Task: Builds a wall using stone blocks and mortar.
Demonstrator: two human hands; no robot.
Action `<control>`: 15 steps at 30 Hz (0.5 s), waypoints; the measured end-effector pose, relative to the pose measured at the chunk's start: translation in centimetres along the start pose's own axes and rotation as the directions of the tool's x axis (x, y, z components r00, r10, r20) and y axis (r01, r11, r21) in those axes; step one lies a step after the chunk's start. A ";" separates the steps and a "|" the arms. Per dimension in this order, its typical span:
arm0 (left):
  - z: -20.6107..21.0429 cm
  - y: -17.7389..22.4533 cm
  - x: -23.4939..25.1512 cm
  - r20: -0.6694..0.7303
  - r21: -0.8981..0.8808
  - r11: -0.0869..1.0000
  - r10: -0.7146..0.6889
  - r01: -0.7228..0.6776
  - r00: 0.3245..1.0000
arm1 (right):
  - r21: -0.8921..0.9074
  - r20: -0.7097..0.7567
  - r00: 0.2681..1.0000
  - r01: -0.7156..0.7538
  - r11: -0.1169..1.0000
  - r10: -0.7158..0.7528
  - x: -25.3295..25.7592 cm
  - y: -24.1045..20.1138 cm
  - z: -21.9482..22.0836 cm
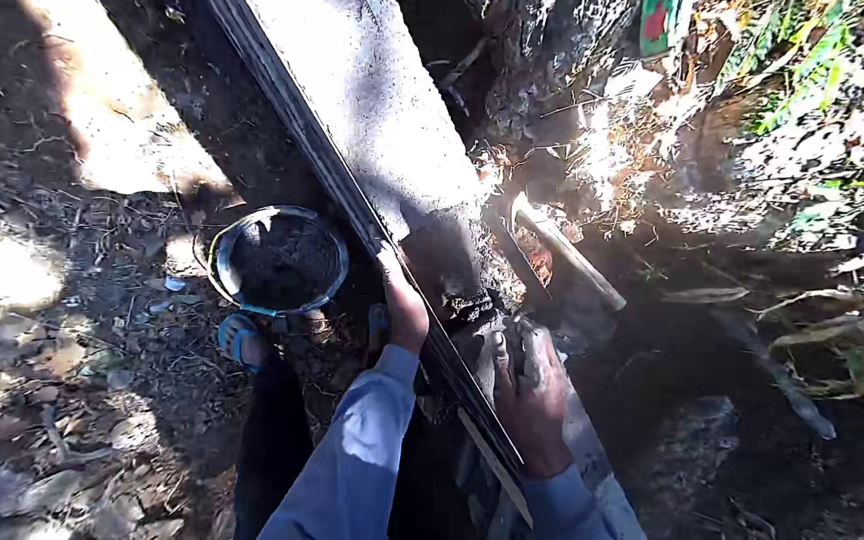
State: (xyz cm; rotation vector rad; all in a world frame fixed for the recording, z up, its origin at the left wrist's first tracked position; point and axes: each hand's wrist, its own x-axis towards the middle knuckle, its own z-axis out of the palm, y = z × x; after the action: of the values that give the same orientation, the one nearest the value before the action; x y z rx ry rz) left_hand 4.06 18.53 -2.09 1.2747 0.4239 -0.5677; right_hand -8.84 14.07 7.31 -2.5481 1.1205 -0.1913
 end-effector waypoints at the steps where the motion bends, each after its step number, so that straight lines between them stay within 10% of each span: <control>1: 0.0 -0.1 -0.3 -0.008 -0.006 1.000 -0.029 0.029 1.000 | -0.068 0.035 0.999 0.017 0.998 -0.015 0.0 0.9 -1.5; 10: 0.5 -1.8 -0.2 0.006 -0.020 0.999 0.041 -0.041 0.999 | -0.246 0.345 0.808 0.568 0.785 -0.477 9.1 5.0 -0.6; 15: 0.3 -1.1 -0.5 0.013 0.000 0.998 0.057 -0.057 0.998 | -0.316 0.247 0.896 0.434 0.843 -0.369 8.7 5.2 -3.8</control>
State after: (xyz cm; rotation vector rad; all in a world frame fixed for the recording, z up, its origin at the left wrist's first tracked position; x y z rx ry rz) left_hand 2.98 18.11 -2.53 1.2794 0.3755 -0.5279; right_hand -7.50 3.47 8.77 -3.0397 0.5773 0.1596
